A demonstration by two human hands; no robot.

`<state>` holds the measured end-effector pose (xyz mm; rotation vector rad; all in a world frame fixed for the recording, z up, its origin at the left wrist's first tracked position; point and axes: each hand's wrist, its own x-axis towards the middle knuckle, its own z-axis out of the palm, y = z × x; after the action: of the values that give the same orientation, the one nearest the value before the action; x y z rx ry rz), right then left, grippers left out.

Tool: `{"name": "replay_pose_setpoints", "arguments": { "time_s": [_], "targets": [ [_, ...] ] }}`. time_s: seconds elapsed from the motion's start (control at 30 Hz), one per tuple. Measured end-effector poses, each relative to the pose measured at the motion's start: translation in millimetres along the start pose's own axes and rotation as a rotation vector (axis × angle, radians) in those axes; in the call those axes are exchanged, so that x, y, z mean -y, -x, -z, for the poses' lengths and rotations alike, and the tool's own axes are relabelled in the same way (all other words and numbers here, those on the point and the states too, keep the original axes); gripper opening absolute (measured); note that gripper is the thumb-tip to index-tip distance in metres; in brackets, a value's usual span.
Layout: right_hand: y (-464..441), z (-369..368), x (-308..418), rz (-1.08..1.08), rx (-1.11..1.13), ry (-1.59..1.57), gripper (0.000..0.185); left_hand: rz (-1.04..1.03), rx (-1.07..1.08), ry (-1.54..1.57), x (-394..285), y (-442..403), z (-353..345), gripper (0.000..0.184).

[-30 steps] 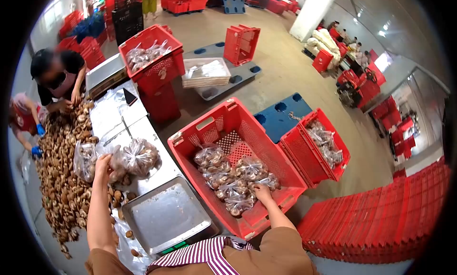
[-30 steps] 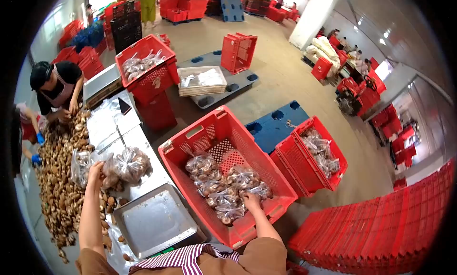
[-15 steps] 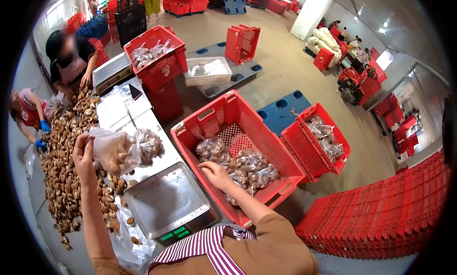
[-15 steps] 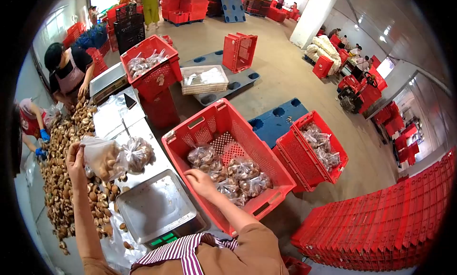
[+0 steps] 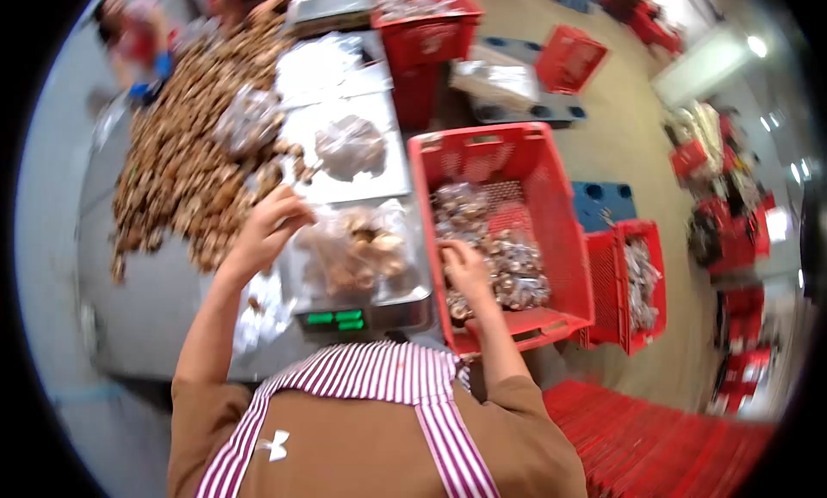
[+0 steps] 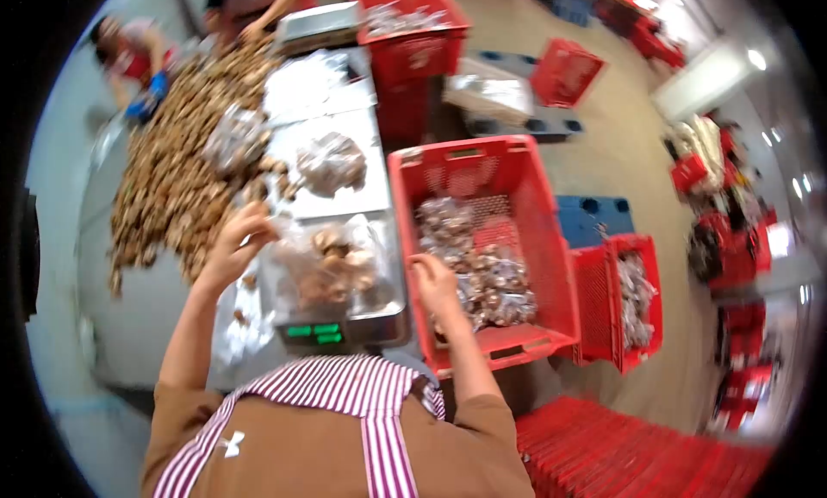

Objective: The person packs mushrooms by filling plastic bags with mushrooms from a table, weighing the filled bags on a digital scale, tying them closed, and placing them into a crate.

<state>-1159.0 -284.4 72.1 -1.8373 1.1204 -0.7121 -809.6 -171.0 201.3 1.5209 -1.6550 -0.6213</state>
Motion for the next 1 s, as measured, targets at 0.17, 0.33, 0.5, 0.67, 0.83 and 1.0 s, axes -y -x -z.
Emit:
{"name": "replay_pose_setpoints", "arguments": {
  "time_s": [0.17, 0.33, 0.5, 0.67, 0.83, 1.0],
  "targets": [
    [19.0, -2.7, -24.4, -0.129, 0.036, -0.141, 0.021, 0.228, -0.025, 0.063, 30.4, 68.1, -18.3, 0.013],
    [13.0, -17.1, -4.1, -0.107, 0.097, -0.074, 0.023, 0.262, -0.350, 0.057, 36.0, 100.9, -12.8, 0.024],
    [4.9, -38.3, 34.2, 0.025, 0.100, -0.085, 0.029, 0.258, -0.492, 0.090, 12.3, 104.0, -4.1, 0.015],
    [14.4, -53.8, 48.4, 0.240, 0.188, 0.259, 0.048, 0.102, -0.434, -0.081, 7.7, 88.4, -14.9, 0.022],
    [24.7, -68.2, 41.3, 0.409, 0.165, 0.502, 0.066, 0.048, -0.318, -0.355, 21.2, 63.9, -53.5, 0.055],
    [15.5, -81.0, 28.3, 0.517, 0.104, 0.617, 0.048, 0.042, -0.123, -0.579, 42.9, 61.8, -63.8, 0.040]
  ]
}}
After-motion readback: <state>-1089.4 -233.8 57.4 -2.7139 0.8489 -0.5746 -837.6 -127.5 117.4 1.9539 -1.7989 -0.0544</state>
